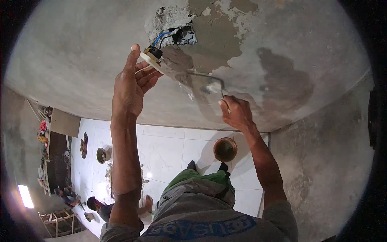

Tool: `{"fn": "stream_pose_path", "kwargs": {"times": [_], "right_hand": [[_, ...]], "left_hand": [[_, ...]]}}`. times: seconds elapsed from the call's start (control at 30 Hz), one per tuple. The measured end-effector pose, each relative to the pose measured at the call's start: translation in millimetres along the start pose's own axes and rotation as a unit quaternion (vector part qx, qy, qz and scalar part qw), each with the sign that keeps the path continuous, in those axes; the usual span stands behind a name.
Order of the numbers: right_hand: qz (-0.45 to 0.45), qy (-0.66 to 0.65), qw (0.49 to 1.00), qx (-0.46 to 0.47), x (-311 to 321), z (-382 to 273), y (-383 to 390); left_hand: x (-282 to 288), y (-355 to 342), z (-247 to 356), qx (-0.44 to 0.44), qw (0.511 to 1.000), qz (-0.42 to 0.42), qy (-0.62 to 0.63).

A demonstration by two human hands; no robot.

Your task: The person applies mortar around an electrical outlet on a concrete wall using a trowel, taking mortar from a bucket.

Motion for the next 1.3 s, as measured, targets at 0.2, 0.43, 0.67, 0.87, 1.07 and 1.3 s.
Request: {"fn": "stream_pose_path", "kwargs": {"times": [0.2,0.43,0.67,0.87,1.07,1.3], "right_hand": [[-0.019,0.061,0.998,-0.025,13,16,1],[0.002,0.028,0.999,-0.036,50,-9,0],[-0.026,0.161,0.986,0.018,29,14,5],[0.091,0.161,0.981,0.052,117,12,-1],[0.286,0.027,0.957,-0.022,155,34,55],[0.143,0.099,0.959,-0.224,-16,104,266]], "left_hand": [[3,-1,-7,0.021,1.000,0.009,0.022],[1,-1,-6,0.003,0.999,-0.002,0.043],[-1,6,-5,-0.006,0.999,0.001,0.038],[-11,5,-12,0.010,0.996,0.001,0.086],[-17,12,-33,-0.014,0.986,-0.019,0.167],[-80,28,-42,-0.028,0.970,-0.073,0.230]]}}
Point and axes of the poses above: each hand's wrist, its own y-axis away from the middle knuckle, its own x-axis out of the back of the hand, z = x × y, the point moved 6 cm from there along -y, towards the middle knuckle, and after that the axes turned 7 degrees about -z, right-handed, at the moved point
